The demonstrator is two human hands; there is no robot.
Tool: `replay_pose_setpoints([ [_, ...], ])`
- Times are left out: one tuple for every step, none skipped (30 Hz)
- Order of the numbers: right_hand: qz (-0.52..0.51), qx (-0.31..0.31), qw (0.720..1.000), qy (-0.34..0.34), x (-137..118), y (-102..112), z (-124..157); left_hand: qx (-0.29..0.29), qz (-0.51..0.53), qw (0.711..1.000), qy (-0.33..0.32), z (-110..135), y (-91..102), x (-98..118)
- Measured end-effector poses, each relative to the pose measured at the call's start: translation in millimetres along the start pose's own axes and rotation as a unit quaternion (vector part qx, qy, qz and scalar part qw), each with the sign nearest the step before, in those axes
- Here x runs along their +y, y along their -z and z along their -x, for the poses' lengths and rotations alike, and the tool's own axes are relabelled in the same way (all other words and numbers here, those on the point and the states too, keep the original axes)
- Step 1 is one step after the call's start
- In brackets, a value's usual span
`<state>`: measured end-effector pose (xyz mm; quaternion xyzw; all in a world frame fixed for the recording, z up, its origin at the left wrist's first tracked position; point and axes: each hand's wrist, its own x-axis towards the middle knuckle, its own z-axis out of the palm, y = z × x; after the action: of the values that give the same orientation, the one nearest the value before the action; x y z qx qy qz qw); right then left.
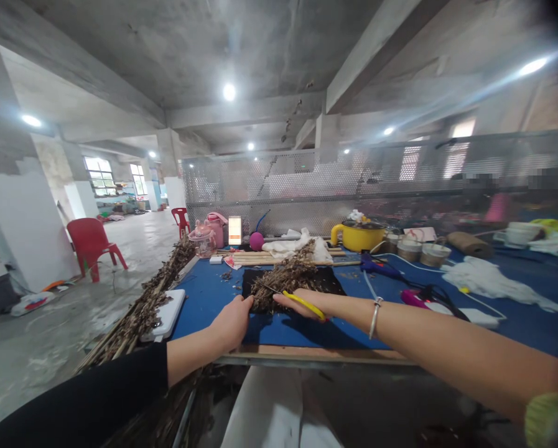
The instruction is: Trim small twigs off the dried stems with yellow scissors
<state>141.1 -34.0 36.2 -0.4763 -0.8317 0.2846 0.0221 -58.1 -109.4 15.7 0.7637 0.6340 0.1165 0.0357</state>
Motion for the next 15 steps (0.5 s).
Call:
replay_pose_setpoints([
  [0.025, 0.009, 1.000, -0.011, 0.7, -0.5, 0.3, -0.001, 0.000, 1.000, -0.001, 0.9, 0.2, -0.1],
  [0.049, 0.014, 0.998, -0.031, 0.9, -0.5, 1.0, -0.002, 0.001, 1.000, -0.003, 1.9, 0.5, 0.0],
  [0.061, 0.009, 0.997, -0.055, 0.5, 0.1, 1.9, -0.004, 0.003, 1.000, -0.004, 3.0, 0.8, 0.2],
  [0.051, -0.012, 0.996, -0.075, -0.3, 1.3, 2.7, -0.005, 0.004, 1.000, -0.005, 4.2, 1.2, 0.7],
  [0.031, -0.037, 0.994, -0.095, -1.5, 3.1, 3.2, -0.006, 0.006, 1.000, -0.004, 5.4, 1.8, 1.5],
  [0.010, -0.063, 0.991, -0.116, -3.0, 5.1, 3.4, -0.007, 0.007, 1.000, -0.003, 6.6, 2.5, 2.6],
  [-0.009, -0.088, 0.987, -0.134, -4.8, 7.4, 3.3, -0.007, 0.008, 1.000, -0.001, 7.6, 3.3, 3.9],
  [-0.025, -0.110, 0.982, -0.150, -6.7, 9.6, 2.9, -0.007, 0.009, 1.000, 0.000, 8.4, 4.2, 5.2],
  [-0.036, -0.129, 0.977, -0.164, -8.7, 11.5, 2.3, -0.007, 0.009, 1.000, 0.000, 8.8, 5.0, 6.4],
  [-0.043, -0.143, 0.974, -0.169, -10.6, 12.9, 1.7, -0.007, 0.009, 1.000, 0.001, 8.8, 5.6, 7.3],
  [-0.044, -0.147, 0.974, -0.169, -12.2, 13.6, 1.2, -0.007, 0.008, 1.000, 0.001, 8.6, 5.9, 7.7],
  [-0.040, -0.139, 0.976, -0.163, -13.3, 13.4, 0.9, -0.006, 0.007, 1.000, 0.002, 8.0, 5.9, 7.6],
  [-0.035, -0.121, 0.980, -0.155, -13.9, 12.5, 0.9, -0.005, 0.006, 1.000, 0.002, 7.4, 5.6, 7.0],
  [-0.027, -0.098, 0.984, -0.147, -14.0, 11.0, 1.1, -0.002, 0.005, 1.000, 0.002, 6.9, 5.1, 6.0],
  [-0.018, -0.075, 0.987, -0.139, -13.7, 9.0, 1.4, -0.001, 0.003, 1.000, 0.003, 6.5, 4.4, 4.7],
])
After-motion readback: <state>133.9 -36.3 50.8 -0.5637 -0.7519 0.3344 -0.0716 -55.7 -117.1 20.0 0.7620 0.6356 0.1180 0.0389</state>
